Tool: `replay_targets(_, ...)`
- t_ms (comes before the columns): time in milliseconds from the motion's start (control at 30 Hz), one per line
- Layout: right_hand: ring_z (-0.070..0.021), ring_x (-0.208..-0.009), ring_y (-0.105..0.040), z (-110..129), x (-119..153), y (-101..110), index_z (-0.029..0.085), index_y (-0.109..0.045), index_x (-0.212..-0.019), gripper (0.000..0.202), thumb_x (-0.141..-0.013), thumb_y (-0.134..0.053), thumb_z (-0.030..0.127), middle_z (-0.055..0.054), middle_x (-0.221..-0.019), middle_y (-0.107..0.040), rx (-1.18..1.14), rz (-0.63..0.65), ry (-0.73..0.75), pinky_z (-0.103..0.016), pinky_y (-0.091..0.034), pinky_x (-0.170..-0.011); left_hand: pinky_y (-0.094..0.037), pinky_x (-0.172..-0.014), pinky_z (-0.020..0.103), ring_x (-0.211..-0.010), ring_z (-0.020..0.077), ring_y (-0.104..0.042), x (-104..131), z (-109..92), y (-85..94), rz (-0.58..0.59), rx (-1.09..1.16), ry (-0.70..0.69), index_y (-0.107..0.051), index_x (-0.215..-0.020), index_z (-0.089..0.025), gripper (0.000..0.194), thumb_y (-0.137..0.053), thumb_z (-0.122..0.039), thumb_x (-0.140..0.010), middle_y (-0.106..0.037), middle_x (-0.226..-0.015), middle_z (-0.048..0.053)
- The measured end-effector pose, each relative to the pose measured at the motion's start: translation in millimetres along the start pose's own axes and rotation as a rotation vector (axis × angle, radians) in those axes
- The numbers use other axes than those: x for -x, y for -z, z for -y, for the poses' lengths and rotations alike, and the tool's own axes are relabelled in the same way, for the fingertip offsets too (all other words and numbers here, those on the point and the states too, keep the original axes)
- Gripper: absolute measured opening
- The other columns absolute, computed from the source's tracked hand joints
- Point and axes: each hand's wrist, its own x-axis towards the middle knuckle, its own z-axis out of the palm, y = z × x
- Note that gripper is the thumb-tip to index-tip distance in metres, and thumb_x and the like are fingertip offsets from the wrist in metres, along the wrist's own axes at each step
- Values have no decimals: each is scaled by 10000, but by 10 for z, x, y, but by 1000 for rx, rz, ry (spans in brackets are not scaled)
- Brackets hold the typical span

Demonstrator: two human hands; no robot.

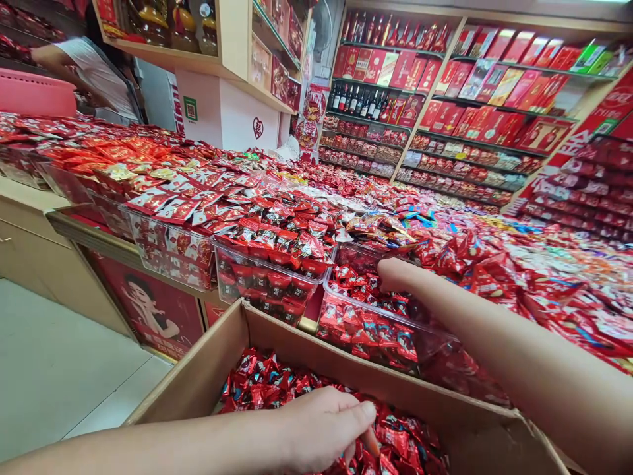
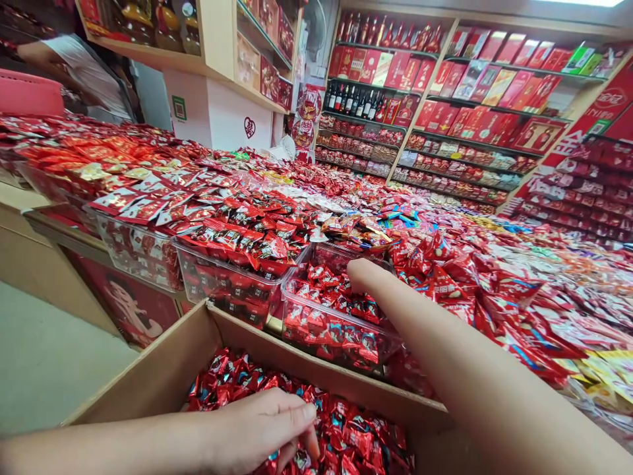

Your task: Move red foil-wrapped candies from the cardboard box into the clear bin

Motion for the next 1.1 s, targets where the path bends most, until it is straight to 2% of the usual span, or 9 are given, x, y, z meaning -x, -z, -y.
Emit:
replay_targets(167, -135, -768, -550, -2, -8, -9, 117, -557, -855, 141, -807, -505, 238, -35, -853, -568, 61, 56, -17, -299, -451, -685, -253, -437, 198, -428, 65, -303, -17, 7, 3, -14, 36, 25, -616, -786, -137, 497, -268, -491, -777, -401, -507, -30)
replay_targets(300, -175, -734, -563, 3, 128, 203, 100, -598, -760, 128, -773, -524, 204, -79, -758, -599, 27, -34, -31, -291, -434, -647, -263, -433, 196, -464, 65, -354, -82, 62, 33, -124, 234, 42, -589, -783, -148, 367, -321, -397, -761, -443, -591, -17)
replay_targets(433, -174, -771, -554, 144, 711, 470, 189, -574, -949, 249, -832, -372, 275, -52, -883, -602, -102, -233, 43, -274, -401, -669, -304, -463, 205, -525, 75, -449, -110, 41, 73, -154, 607, 81, -549, -825, -133, 260, -331, -164, -687, -478, -711, 8)
replay_targets(500, -157, -687, -555, 283, 1116, 431, 224, -595, -872, 206, -784, -447, 338, -23, -805, -614, -447, -459, 191, -248, -407, -612, -321, -498, 208, -544, 72, -477, -108, 11, 75, -136, 737, 95, -535, -823, -119, 257, -343, -101, -653, -488, -728, 13)
replay_targets(533, -151, -623, -547, 360, 1307, 347, 237, -604, -825, 181, -758, -482, 354, -18, -744, -614, -596, -450, 245, -238, -409, -554, -331, -516, 210, -552, 71, -487, -106, 0, 68, -130, 765, 94, -532, -820, -113, 240, -367, -90, -647, -493, -726, 12)
replay_targets(633, -144, -525, -508, 578, 1707, -91, 248, -596, -801, 127, -710, -560, 328, -17, -655, -596, -930, -185, 207, -227, -382, -450, -364, -567, 223, -563, 69, -500, -109, 7, 18, -118, 732, 50, -534, -825, -105, 198, -499, -107, -631, -519, -710, 8)
replay_targets(800, -105, -539, -444, 737, 1813, -724, 198, -548, -776, 163, -730, -552, 355, 7, -614, -522, -1479, 196, 93, -201, -366, -487, -399, -588, 244, -519, 63, -507, -140, 83, -73, -128, 665, 48, -555, -828, -84, 264, -620, -205, -602, -570, -676, 26)
replay_targets(933, -73, -535, -410, 693, 1828, -784, 167, -495, -746, 211, -718, -578, 359, 28, -610, -469, -1799, 292, 55, -183, -364, -502, -401, -571, 235, -529, 66, -515, -151, 74, -84, -107, 631, 57, -560, -858, -81, 290, -616, -240, -622, -590, -686, 41)
replay_targets(1100, -74, -533, -418, 666, 1847, -772, 153, -518, -741, 213, -723, -572, 358, 18, -618, -489, -1813, 221, 90, -190, -371, -505, -395, -575, 236, -621, 103, -555, -149, 40, -30, -23, 630, 5, -531, -881, -94, 265, -568, -260, -678, -589, -734, 59)
